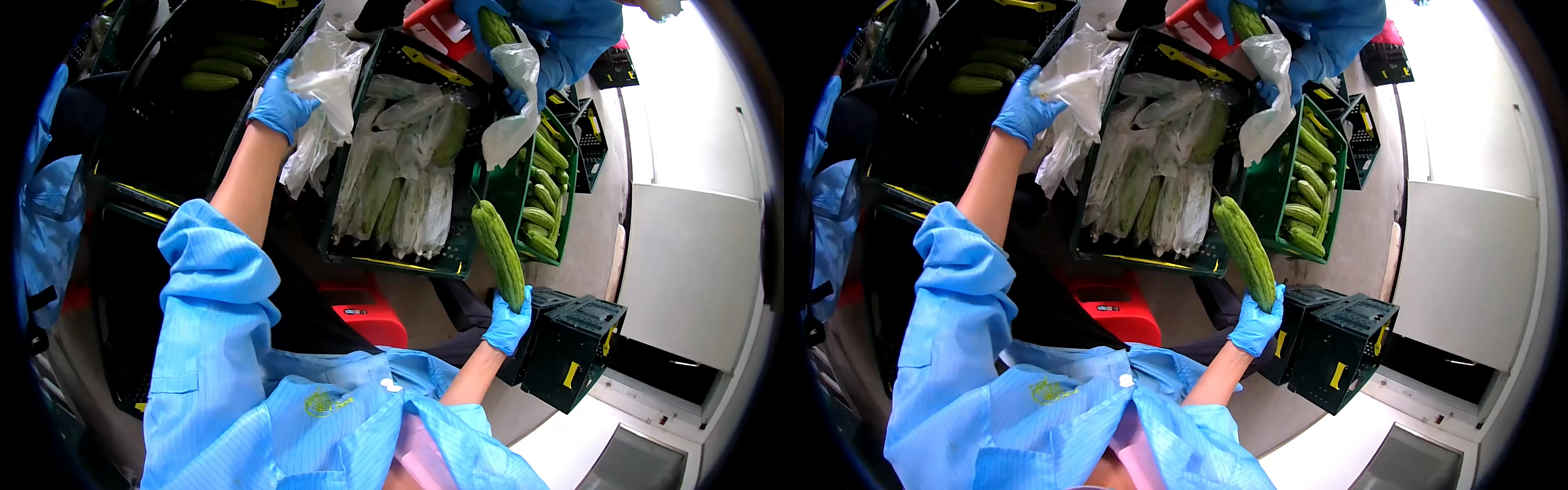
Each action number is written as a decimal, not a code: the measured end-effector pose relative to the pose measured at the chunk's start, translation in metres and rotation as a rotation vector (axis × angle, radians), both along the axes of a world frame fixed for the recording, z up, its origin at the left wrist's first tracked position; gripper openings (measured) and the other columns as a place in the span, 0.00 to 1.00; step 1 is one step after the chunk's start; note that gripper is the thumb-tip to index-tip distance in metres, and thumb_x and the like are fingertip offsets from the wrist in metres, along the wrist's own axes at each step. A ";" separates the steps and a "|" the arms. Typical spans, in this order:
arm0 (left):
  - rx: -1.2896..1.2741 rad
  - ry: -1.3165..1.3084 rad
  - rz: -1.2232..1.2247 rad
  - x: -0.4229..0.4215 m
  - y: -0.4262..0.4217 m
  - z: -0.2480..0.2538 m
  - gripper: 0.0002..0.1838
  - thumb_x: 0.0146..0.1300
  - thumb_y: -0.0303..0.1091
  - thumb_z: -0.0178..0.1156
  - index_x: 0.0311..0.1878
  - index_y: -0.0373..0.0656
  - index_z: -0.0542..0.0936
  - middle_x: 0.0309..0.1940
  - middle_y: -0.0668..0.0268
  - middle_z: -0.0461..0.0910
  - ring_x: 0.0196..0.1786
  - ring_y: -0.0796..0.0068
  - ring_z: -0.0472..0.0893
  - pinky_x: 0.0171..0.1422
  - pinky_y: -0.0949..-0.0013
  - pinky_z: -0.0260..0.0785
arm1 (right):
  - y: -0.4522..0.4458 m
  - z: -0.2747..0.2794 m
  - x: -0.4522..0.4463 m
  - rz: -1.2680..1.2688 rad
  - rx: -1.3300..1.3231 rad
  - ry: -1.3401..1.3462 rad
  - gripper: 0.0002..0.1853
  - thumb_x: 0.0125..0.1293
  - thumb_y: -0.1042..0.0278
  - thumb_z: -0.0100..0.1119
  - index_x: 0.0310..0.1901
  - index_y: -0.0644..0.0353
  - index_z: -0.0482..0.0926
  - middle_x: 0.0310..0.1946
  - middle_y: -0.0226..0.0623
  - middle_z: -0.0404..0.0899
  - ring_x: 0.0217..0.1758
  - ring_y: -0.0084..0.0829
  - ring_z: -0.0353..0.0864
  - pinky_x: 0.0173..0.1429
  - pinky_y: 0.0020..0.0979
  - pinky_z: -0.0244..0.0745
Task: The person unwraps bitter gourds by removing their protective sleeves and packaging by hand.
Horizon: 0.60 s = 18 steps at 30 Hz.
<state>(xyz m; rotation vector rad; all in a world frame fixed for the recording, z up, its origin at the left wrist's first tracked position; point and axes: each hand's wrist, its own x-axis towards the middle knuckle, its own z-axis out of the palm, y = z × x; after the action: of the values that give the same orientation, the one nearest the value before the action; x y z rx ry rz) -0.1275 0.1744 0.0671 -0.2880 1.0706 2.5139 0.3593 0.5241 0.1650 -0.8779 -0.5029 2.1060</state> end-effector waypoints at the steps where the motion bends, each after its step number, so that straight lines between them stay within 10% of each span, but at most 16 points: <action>1: -0.161 0.078 -0.074 0.010 -0.002 0.001 0.27 0.72 0.45 0.52 0.66 0.37 0.67 0.64 0.53 0.72 0.66 0.56 0.70 0.73 0.52 0.61 | -0.001 0.000 -0.001 -0.007 0.013 -0.033 0.10 0.68 0.71 0.56 0.46 0.66 0.80 0.47 0.47 0.83 0.52 0.44 0.81 0.60 0.53 0.71; 2: -0.321 0.154 -0.153 0.015 -0.001 0.004 0.26 0.72 0.43 0.52 0.66 0.37 0.68 0.64 0.53 0.72 0.67 0.56 0.69 0.73 0.53 0.61 | -0.001 0.001 -0.002 -0.016 0.019 -0.051 0.10 0.68 0.71 0.56 0.46 0.66 0.80 0.47 0.47 0.82 0.52 0.45 0.80 0.60 0.53 0.71; 3: 0.348 -0.262 0.021 0.008 -0.009 0.024 0.26 0.72 0.42 0.52 0.67 0.36 0.66 0.65 0.52 0.70 0.69 0.57 0.67 0.74 0.55 0.60 | -0.003 0.003 -0.004 -0.027 0.024 -0.071 0.10 0.68 0.71 0.57 0.46 0.66 0.80 0.47 0.48 0.82 0.52 0.45 0.80 0.60 0.53 0.71; 6: 0.516 -0.542 0.419 -0.009 -0.037 0.027 0.23 0.73 0.43 0.50 0.60 0.34 0.70 0.55 0.51 0.77 0.58 0.61 0.73 0.72 0.58 0.62 | 0.002 -0.003 0.008 -0.054 0.005 -0.056 0.10 0.68 0.70 0.56 0.46 0.66 0.80 0.47 0.48 0.82 0.53 0.46 0.80 0.60 0.53 0.71; 9: -0.272 0.151 0.093 0.011 -0.013 -0.028 0.22 0.70 0.41 0.56 0.56 0.30 0.72 0.49 0.48 0.80 0.51 0.58 0.81 0.63 0.61 0.72 | -0.002 -0.006 0.000 -0.037 -0.023 -0.063 0.10 0.68 0.71 0.56 0.47 0.65 0.80 0.47 0.47 0.82 0.52 0.45 0.80 0.59 0.53 0.72; 12: 0.354 -0.269 -0.260 0.054 0.007 0.056 0.24 0.68 0.41 0.59 0.60 0.33 0.73 0.48 0.53 0.82 0.50 0.62 0.82 0.55 0.61 0.77 | 0.000 -0.012 0.001 -0.035 -0.004 -0.089 0.11 0.67 0.73 0.56 0.49 0.63 0.80 0.46 0.45 0.83 0.51 0.43 0.81 0.58 0.52 0.73; 18: -0.233 0.585 -0.725 0.158 0.061 0.107 0.33 0.62 0.52 0.63 0.66 0.42 0.73 0.53 0.56 0.81 0.54 0.60 0.81 0.60 0.65 0.72 | -0.049 0.024 -0.045 -0.033 0.118 -0.284 0.19 0.64 0.81 0.55 0.56 0.59 0.79 0.48 0.38 0.83 0.50 0.35 0.81 0.59 0.43 0.76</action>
<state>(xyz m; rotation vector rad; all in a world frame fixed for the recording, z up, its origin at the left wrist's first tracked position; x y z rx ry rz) 0.0302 0.2352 0.1739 0.7004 1.3628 1.8332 0.3146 0.4755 0.1894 -1.1145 -0.7468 1.9100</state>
